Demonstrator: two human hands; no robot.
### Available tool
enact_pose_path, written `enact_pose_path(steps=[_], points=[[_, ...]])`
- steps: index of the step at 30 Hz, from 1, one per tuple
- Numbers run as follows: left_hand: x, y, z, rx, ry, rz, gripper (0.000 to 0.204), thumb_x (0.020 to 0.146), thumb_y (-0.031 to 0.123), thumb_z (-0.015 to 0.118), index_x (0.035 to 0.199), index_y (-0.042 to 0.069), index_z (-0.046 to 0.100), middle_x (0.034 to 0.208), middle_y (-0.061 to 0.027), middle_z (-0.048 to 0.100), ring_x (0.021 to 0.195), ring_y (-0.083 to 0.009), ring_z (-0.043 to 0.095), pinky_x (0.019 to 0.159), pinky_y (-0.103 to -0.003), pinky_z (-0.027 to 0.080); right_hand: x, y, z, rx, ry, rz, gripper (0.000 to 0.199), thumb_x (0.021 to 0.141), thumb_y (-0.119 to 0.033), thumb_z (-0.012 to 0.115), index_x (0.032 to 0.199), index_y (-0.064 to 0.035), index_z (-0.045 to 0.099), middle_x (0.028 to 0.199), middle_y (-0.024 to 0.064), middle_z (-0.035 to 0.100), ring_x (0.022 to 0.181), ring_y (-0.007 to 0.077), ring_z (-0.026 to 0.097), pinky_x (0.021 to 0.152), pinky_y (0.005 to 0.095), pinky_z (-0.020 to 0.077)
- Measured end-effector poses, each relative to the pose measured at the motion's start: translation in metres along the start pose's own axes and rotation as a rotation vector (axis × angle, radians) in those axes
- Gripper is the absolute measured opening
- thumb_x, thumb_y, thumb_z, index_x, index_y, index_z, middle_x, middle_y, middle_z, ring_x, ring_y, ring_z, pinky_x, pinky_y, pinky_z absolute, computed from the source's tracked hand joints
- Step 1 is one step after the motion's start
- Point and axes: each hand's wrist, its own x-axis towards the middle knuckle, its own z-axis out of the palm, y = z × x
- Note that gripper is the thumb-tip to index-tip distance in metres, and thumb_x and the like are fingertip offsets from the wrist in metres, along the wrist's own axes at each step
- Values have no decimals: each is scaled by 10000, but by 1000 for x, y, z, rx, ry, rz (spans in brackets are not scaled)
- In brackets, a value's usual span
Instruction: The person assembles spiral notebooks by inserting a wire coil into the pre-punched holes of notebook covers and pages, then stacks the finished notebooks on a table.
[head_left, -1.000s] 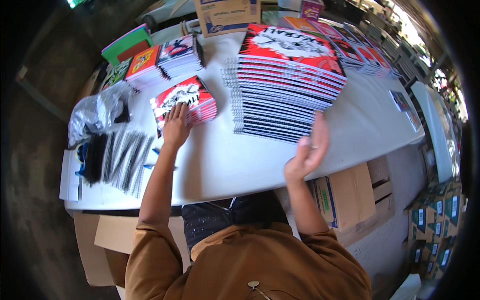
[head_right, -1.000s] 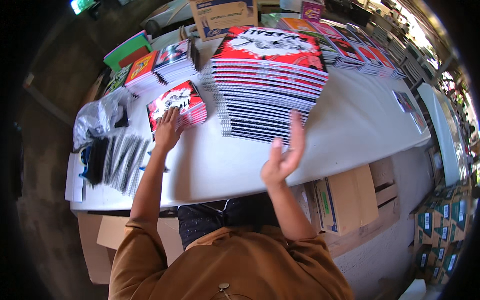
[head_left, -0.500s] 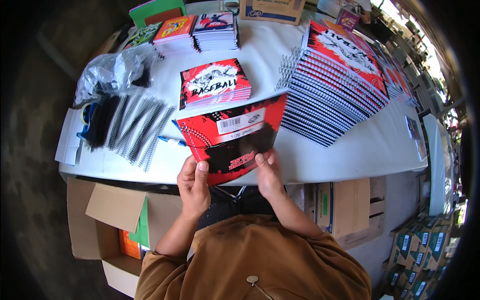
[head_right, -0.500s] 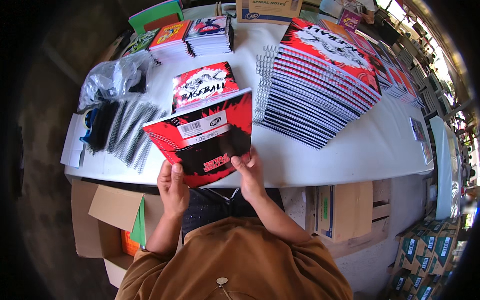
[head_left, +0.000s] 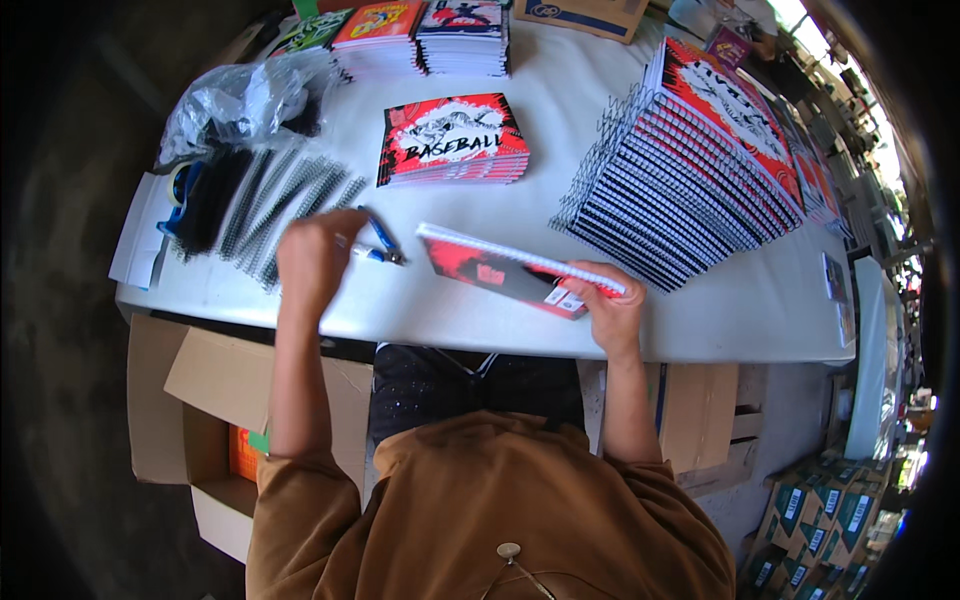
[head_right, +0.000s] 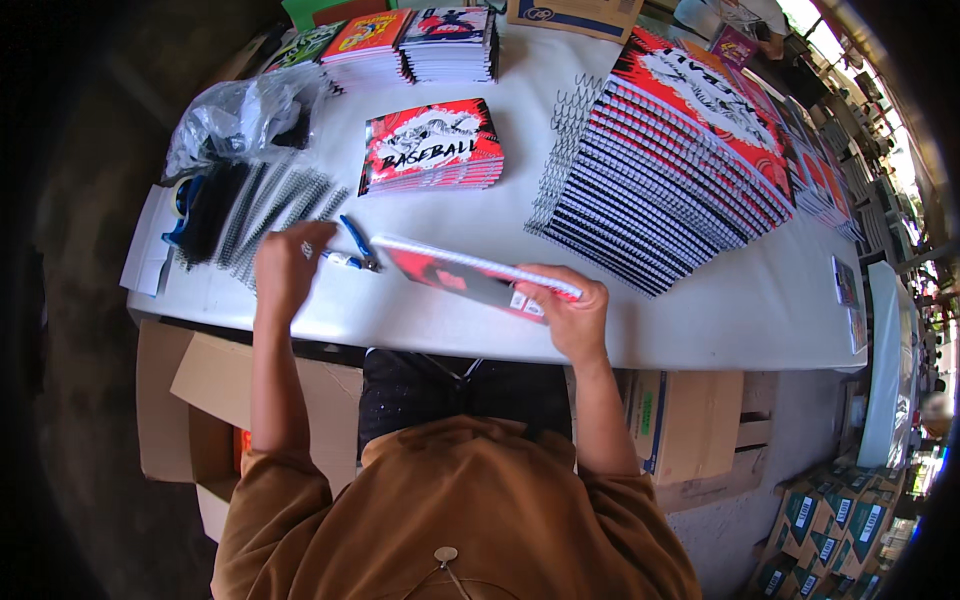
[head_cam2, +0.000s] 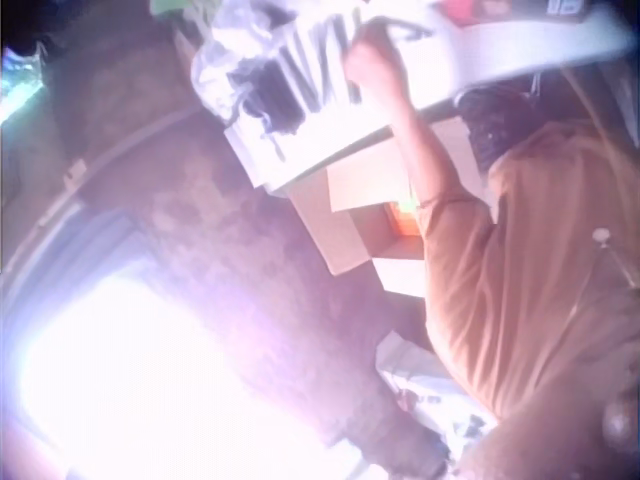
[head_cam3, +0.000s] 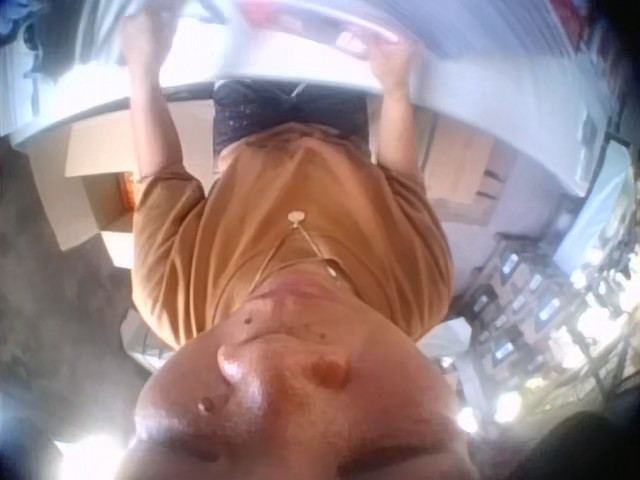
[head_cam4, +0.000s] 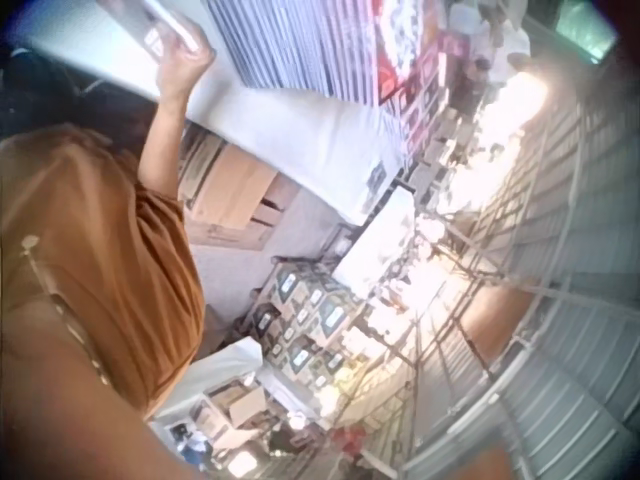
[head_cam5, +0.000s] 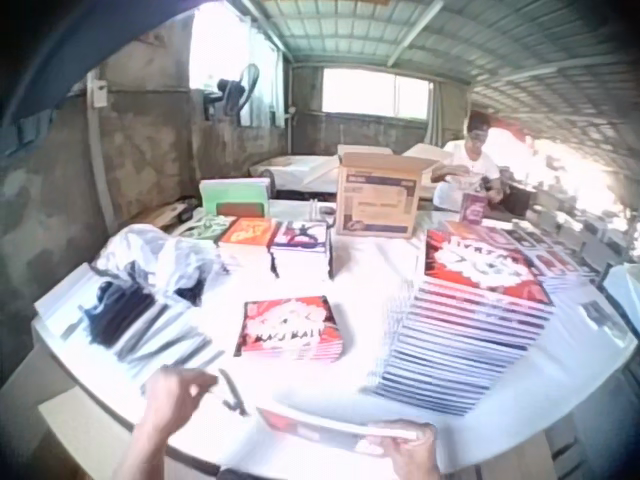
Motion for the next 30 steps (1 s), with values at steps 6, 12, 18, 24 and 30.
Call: enact_pose_path(steps=[6, 12, 18, 24, 30], points=[[-9, -90, 48, 245, -158, -386, 283, 806, 337, 603, 998, 133, 642, 996, -110, 604, 849, -313, 605, 716, -428, 467, 11, 7, -4, -4, 10, 4, 188, 767, -13, 684, 947, 27, 651, 848, 69, 664, 740, 77, 594, 687, 209, 482], [6, -90, 28, 108, 137, -269, 211, 757, 236, 665, 898, 80, 656, 850, -121, 625, 770, -313, 607, 673, -385, 473, 6, 13, -2, 109, -85, 107, 243, 783, -59, 679, 1005, 27, 631, 892, 50, 656, 756, 73, 577, 705, 221, 477], [14, -62, 16, -32, 100, -323, 255, 764, 241, 656, 922, 52, 589, 812, -148, 646, 761, -325, 623, 675, -405, 473, 2, 18, -7, 42, -128, 190, 249, 799, -60, 663, 1030, 27, 626, 881, 38, 655, 771, 65, 564, 708, 217, 470], [18, -62, 8, 319, 24, -439, 167, 793, 166, 599, 882, 30, 560, 827, -155, 643, 773, -337, 619, 672, -416, 470, 2, 16, -1, 48, -85, 148, 261, 794, -54, 664, 1039, 27, 622, 880, 42, 650, 758, 62, 555, 701, 212, 467], [7, 19, -2, -852, -632, -190, 622, 765, 91, 491, 1366, 62, 333, 790, -77, 533, 743, -163, 512, 767, -275, 414, 2, 22, -4, 108, -112, 68, 297, 802, -34, 645, 1087, 32, 593, 930, 47, 643, 800, 60, 554, 729, 206, 460]])
